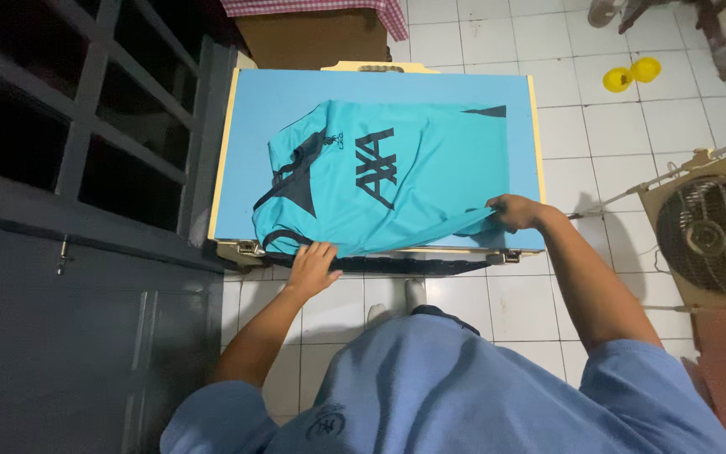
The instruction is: The person folds a series of shirts on a blue table by hand and places each one into a closet shelf.
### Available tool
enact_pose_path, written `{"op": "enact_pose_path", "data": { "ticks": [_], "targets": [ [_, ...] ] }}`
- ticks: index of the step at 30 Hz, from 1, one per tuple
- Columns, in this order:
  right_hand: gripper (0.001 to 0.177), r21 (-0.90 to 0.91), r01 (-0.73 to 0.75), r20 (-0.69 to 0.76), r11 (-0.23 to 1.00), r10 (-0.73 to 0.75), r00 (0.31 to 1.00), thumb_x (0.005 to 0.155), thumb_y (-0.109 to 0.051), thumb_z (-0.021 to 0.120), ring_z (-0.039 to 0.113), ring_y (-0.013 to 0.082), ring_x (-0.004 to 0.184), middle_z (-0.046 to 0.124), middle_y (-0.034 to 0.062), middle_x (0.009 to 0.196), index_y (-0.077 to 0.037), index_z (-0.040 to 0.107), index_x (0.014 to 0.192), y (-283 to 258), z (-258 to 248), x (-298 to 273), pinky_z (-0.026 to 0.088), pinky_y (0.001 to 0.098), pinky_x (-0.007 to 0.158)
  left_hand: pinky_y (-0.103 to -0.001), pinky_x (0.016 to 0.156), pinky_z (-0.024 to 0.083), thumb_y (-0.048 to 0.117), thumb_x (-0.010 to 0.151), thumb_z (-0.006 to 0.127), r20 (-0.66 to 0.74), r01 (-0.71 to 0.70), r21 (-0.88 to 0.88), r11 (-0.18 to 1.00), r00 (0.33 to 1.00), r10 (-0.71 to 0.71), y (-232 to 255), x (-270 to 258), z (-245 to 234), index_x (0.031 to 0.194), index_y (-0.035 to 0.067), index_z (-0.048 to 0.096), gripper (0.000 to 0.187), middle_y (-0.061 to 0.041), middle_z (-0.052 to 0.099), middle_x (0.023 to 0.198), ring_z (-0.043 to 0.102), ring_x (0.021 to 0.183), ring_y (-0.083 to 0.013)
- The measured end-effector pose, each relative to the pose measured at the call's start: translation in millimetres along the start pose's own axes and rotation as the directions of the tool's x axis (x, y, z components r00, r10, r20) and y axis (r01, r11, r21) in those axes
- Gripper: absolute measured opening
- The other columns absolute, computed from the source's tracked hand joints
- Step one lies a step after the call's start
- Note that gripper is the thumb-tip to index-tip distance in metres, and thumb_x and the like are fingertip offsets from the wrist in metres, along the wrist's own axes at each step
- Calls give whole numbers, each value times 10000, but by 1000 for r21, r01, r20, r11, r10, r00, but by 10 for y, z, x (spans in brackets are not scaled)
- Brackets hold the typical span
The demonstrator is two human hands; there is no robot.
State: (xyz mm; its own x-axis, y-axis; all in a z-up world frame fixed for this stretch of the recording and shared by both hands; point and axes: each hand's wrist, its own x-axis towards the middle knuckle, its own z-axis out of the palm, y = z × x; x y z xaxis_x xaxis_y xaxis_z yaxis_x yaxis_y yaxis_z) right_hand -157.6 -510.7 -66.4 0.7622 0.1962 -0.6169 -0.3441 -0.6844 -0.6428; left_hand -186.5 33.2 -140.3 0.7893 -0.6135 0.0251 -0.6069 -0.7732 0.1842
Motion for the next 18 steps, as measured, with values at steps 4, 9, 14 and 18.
{"op": "enact_pose_path", "data": {
  "ticks": [4,9,14,18],
  "targets": [
    [200,-27,-81,-23,996,81,996,944,-65,545,557,171,591,607,74,745,-57,666,1103,-24,50,-37,511,344,550,-468,914,389,435,662,881,-15,206,-44,978,978,-206,327,-31,-123,1308,66,554,812,-97,598,1225,550,1140,-292],
    [234,90,45,-12,995,-44,999,919,-19,536,533,174,584,605,69,756,-36,679,1104,175,116,24,490,358,529,-471,900,390,391,729,832,-25,452,-58,890,891,-454,532,98,63,1248,108,604,634,-67,614,1190,548,1140,-289],
    [211,27,44,-96,999,-41,995,934,-39,562,565,173,563,632,76,720,-53,674,1112,174,227,28,493,354,526,-472,905,391,245,862,722,-132,496,-164,853,846,-517,429,177,293,1069,182,703,216,-18,653,1087,564,1096,-269],
    [258,18,65,-125,998,-62,990,933,-21,553,566,190,593,617,113,743,-56,685,1152,241,278,-29,485,371,555,-503,932,391,161,875,651,-299,341,-253,906,862,-408,337,31,360,1067,122,615,199,-89,641,1081,560,1076,-308]
  ]
}}
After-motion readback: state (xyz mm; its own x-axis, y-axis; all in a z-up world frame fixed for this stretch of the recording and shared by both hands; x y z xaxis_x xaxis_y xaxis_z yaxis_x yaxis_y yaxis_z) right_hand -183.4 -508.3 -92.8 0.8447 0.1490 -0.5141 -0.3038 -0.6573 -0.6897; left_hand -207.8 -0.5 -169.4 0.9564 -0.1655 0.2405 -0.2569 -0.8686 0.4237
